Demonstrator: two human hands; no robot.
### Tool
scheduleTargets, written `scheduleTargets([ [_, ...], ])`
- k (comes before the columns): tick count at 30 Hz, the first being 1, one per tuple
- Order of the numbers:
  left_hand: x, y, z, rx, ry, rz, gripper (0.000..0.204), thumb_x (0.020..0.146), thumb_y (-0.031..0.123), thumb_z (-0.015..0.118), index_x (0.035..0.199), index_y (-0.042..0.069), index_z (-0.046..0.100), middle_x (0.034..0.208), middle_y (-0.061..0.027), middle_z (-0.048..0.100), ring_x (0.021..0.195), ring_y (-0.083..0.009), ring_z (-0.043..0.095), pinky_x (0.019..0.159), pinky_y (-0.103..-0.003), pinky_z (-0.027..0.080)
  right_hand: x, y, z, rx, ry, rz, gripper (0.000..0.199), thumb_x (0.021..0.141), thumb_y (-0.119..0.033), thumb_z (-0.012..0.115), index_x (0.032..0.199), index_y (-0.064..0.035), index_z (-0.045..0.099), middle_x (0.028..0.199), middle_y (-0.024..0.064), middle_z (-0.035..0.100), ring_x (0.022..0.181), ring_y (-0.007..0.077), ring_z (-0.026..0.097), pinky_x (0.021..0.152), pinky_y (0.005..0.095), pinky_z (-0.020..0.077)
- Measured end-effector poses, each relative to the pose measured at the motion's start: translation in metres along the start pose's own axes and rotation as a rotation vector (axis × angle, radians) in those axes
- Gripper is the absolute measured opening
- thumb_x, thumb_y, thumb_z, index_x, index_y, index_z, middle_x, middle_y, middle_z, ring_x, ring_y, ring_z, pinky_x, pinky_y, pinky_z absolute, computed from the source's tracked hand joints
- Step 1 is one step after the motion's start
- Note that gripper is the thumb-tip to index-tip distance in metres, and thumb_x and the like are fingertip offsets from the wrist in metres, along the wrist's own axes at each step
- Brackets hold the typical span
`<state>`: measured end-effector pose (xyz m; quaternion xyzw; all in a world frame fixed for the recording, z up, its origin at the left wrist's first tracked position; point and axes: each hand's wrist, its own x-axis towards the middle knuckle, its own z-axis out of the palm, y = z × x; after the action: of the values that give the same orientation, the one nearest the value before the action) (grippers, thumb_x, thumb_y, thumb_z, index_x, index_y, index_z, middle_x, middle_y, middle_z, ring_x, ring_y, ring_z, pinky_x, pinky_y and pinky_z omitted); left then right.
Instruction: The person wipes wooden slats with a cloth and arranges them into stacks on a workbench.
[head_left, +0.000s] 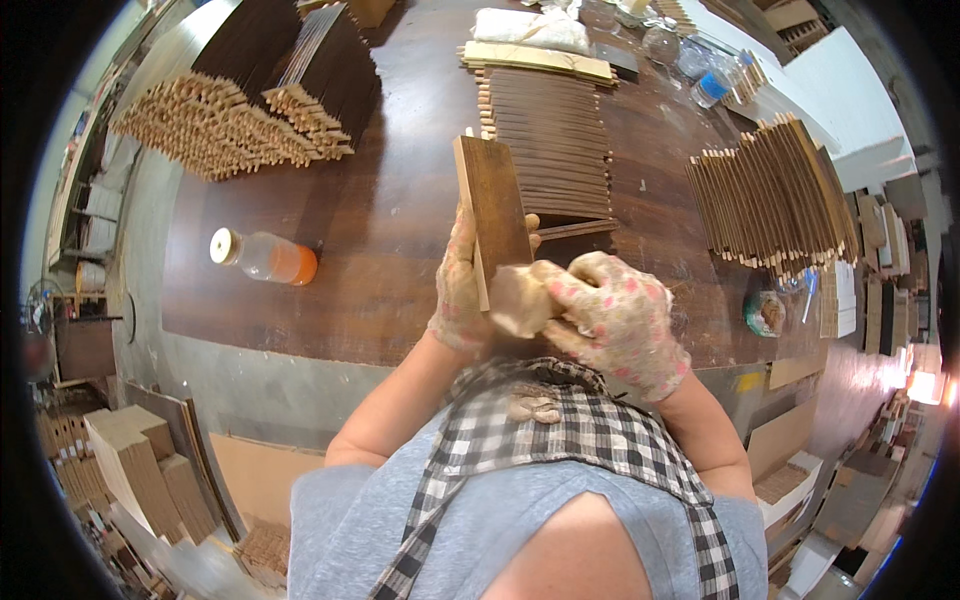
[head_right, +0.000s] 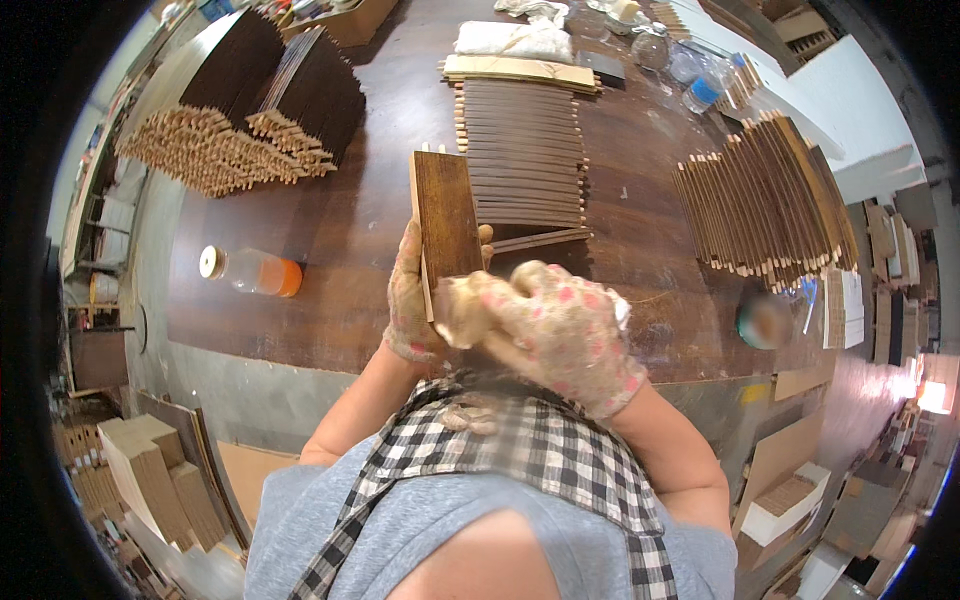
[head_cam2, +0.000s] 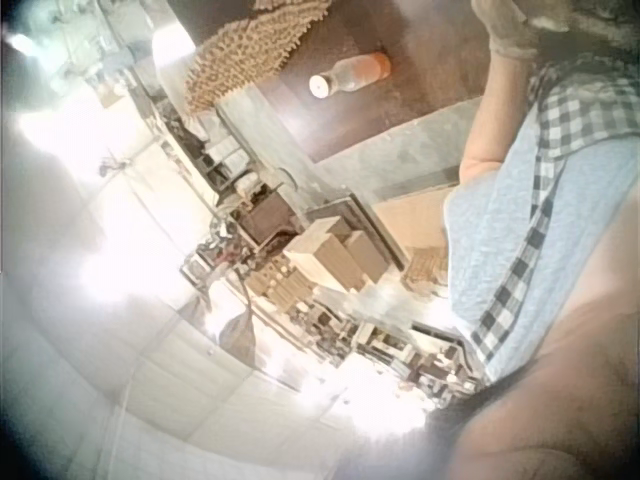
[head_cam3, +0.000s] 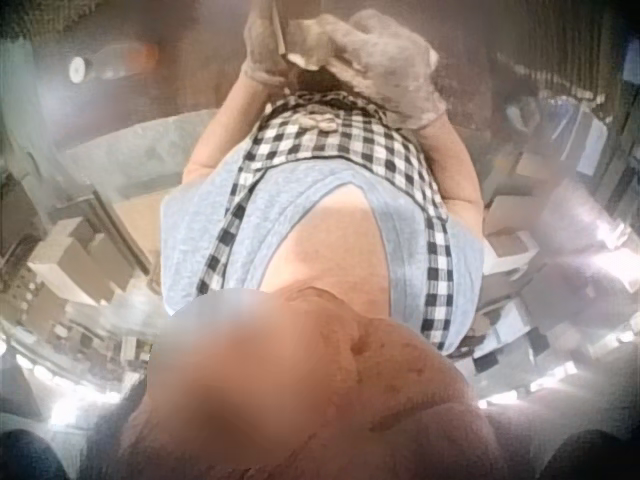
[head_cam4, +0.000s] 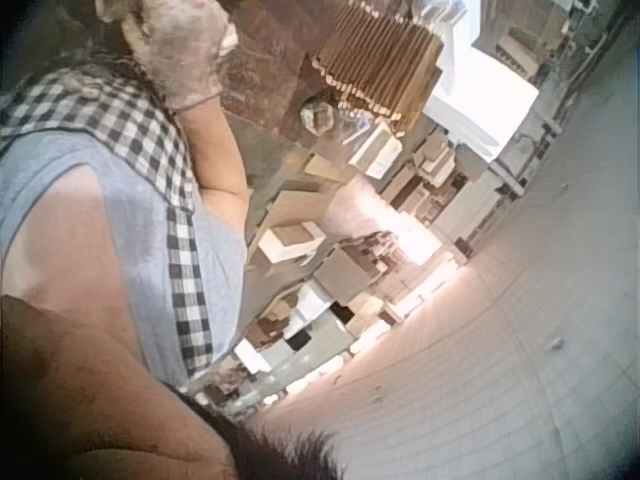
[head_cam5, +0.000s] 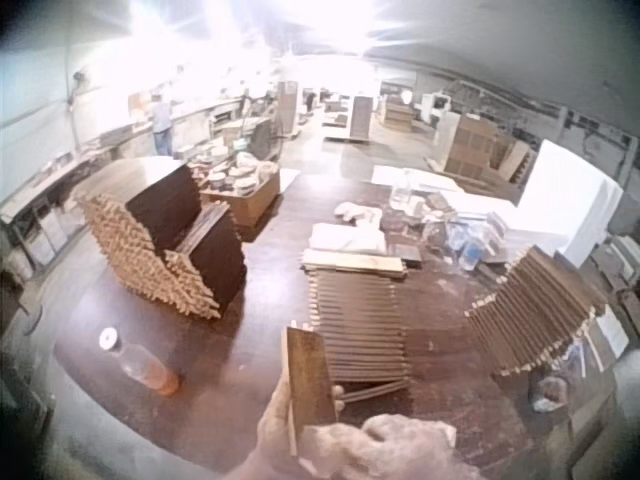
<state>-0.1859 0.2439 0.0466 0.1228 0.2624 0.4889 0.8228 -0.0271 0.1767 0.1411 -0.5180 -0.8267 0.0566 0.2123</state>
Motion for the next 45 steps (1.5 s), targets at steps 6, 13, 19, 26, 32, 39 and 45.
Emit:
scheduleTargets([
  [6,0.008,0.009,-0.014,-0.13,-0.237,0.032,0.06,0.101,0.047,0.045,0.138,0.0,0.041,0.116,-0.0202,0.06,0.1,-0.0268,0.065,0.083,-0.038,0.06,-0.03,0.038,-0.001,-0.183,-0.086,0.149,0.042,0.076,-0.027,0.076,0.113,-0.01,0.066,0.085,0.0066,0.061,0.075,0.019,0.064,0.061,0.033,0.0546],
  [13,-0.001,0.005,0.015,-0.071,-0.102,-0.111,0.063,0.1,0.054,0.038,0.14,0.005,0.044,0.113,-0.0143,0.064,0.089,-0.023,0.068,0.066,-0.031,0.06,-0.01,0.036,-0.006,0.472,0.387,0.434,0.04,0.075,-0.015,0.076,0.111,-0.0047,0.063,0.097,0.0122,0.066,0.082,0.023,0.069,0.07,0.0342,0.0589],
  [19,-0.008,-0.01,-0.008,0.091,-0.199,-0.314,0.076,0.097,0.067,0.022,0.137,0.007,0.045,0.11,-0.0152,0.064,0.062,-0.0216,0.063,0.043,-0.031,0.05,0.012,0.024,0.009,0.222,0.327,0.075,0.043,0.075,-0.024,0.076,0.112,-0.0048,0.063,0.095,0.0109,0.066,0.081,0.0237,0.069,0.072,0.0341,0.0582],
  [26,-0.012,-0.009,-0.004,0.088,-0.158,-0.301,0.071,0.098,0.063,0.035,0.139,0.005,0.045,0.118,-0.0151,0.062,0.096,-0.0224,0.064,0.08,-0.035,0.055,0.014,0.077,-0.024,0.199,0.293,0.329,0.042,0.077,-0.023,0.078,0.113,-0.0047,0.067,0.091,0.0113,0.066,0.08,0.0243,0.069,0.067,0.0325,0.0557],
  [32,-0.006,-0.014,-0.012,0.275,-0.302,-0.215,0.069,0.097,0.057,0.047,0.143,0.007,0.041,0.125,-0.0139,0.06,0.109,-0.023,0.061,0.091,-0.036,0.052,0.012,0.082,-0.03,0.307,0.174,0.318,0.044,0.075,-0.017,0.079,0.113,0.0019,0.067,0.089,0.013,0.066,0.08,0.0201,0.066,0.072,0.031,0.0539],
  [39,-0.005,-0.014,-0.012,0.463,-0.301,-0.092,0.072,0.095,0.055,0.053,0.147,0.009,0.035,0.131,-0.0129,0.056,0.114,-0.023,0.058,0.096,-0.037,0.05,0.017,0.075,-0.031,0.3,0.155,0.374,0.04,0.076,-0.015,0.078,0.112,0.0002,0.068,0.092,0.0116,0.066,0.08,0.02,0.065,0.072,0.0299,0.0541],
  [45,-0.006,-0.018,-0.016,0.47,-0.278,-0.134,0.075,0.095,0.056,0.052,0.15,0.01,0.032,0.138,-0.0112,0.052,0.118,-0.023,0.056,0.098,-0.038,0.049,0.018,0.061,-0.032,0.304,0.175,0.34,0.039,0.077,-0.017,0.077,0.112,-0.0016,0.068,0.096,0.012,0.067,0.084,0.0222,0.067,0.073,0.0321,0.0553],
])
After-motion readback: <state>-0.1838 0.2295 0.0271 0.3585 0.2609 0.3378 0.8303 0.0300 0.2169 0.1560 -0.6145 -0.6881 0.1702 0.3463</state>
